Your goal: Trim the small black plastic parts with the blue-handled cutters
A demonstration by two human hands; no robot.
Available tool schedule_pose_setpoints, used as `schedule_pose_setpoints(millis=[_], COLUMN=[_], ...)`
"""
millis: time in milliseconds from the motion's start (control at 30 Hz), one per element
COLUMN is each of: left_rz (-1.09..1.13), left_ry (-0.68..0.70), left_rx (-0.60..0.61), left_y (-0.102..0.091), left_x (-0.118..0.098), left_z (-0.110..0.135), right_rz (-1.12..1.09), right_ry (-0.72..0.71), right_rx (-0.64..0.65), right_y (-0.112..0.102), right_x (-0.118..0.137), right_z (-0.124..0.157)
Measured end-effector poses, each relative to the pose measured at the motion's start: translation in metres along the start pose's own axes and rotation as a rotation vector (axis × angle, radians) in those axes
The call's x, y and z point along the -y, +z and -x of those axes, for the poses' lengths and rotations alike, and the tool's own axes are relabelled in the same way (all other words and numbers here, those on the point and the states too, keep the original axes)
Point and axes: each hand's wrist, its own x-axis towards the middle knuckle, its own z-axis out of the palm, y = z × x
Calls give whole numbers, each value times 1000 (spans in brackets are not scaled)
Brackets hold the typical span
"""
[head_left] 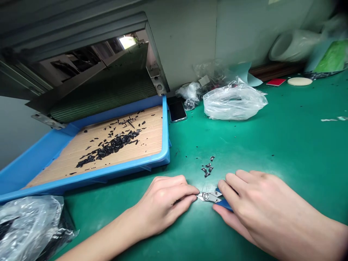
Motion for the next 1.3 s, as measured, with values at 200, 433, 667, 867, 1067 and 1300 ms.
schedule_pose_setpoints(millis=[200, 433, 667, 867, 1067, 1300], left_rz=[-106, -348, -813, -889, -932, -1006], left_ry=[-111, -244, -366, -357, -369, -425], left_rx=[-112, -99, 174, 211, 162, 112], left_y=[14, 17, 25, 30, 30, 35], left_x=[-7, -22, -23, -25, -30, -32], left_z=[-13, -44, -109, -119, -115, -115], right_rz=[-23, -6, -28, -57, -129, -210], right_ry=[98, 305, 601, 686, 724, 795], right_rx=[38, 80, 132, 101, 53, 60], right_y=[2, -13, -4, -8, -12, -6], right_x=[-20, -76, -141, -150, -151, -159], right_z=[-2, -1, -6, -9, -6, -4])
